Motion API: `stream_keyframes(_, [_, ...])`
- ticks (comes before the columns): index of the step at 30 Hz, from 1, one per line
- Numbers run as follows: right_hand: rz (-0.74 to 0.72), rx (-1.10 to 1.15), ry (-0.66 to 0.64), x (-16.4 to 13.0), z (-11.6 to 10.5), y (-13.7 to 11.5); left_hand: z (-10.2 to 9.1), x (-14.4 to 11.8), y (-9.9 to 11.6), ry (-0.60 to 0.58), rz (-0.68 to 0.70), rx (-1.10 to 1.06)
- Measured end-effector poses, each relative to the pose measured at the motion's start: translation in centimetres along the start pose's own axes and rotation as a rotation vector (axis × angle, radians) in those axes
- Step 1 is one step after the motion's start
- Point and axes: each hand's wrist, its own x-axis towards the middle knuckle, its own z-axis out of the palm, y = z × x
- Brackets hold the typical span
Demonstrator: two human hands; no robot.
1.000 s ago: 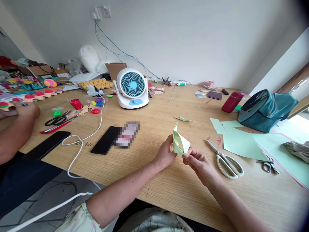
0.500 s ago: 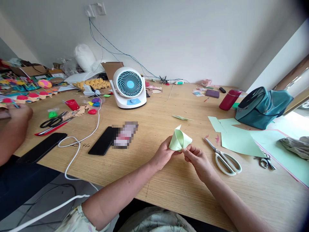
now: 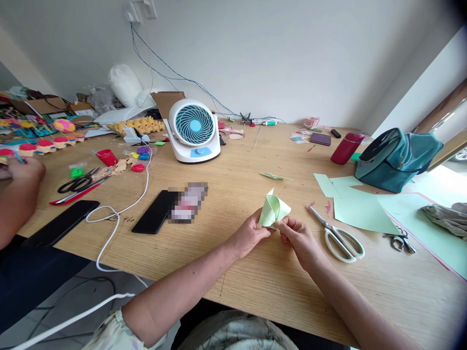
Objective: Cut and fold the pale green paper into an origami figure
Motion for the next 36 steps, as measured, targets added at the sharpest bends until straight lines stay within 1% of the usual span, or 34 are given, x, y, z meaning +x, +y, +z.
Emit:
stream_keyframes(3, [0.008, -0.001, 0.005, 0.0, 0.0, 0.0, 0.2, -0.1, 0.3, -0.046, 0.022, -0.018])
stream_keyframes(5, [0.005, -0.006, 0.0, 0.0, 0.1, 0.0, 0.2, -0.1, 0.4, -0.049, 0.048, -0.041])
stream_keyframes(7, [-0.003, -0.014, -0.002, -0.1, 0.2, 0.0, 0.2, -0.1, 0.3, -0.01, 0.057, -0.053])
stream_keyframes(11, [-0.006, -0.04, 0.009, -0.2, 0.5, -0.2, 0.0, 0.1, -0.2, 0.066, 0.026, -0.088])
stream_keyframes(18, [-0.035, -0.094, 0.024, -0.2, 0.8, -0.2, -0.4, 0.3, -0.8, 0.122, -0.009, -0.151])
stream_keyframes(27, [-0.073, -0.133, 0.042, -0.4, 1.2, 0.1, -0.4, 0.6, -1.0, 0.149, -0.022, -0.239])
stream_keyframes(36, [-0.088, -0.166, 0.072, -0.4, 1.7, -0.1, 0.2, 0.9, -1.3, 0.252, -0.001, -0.29])
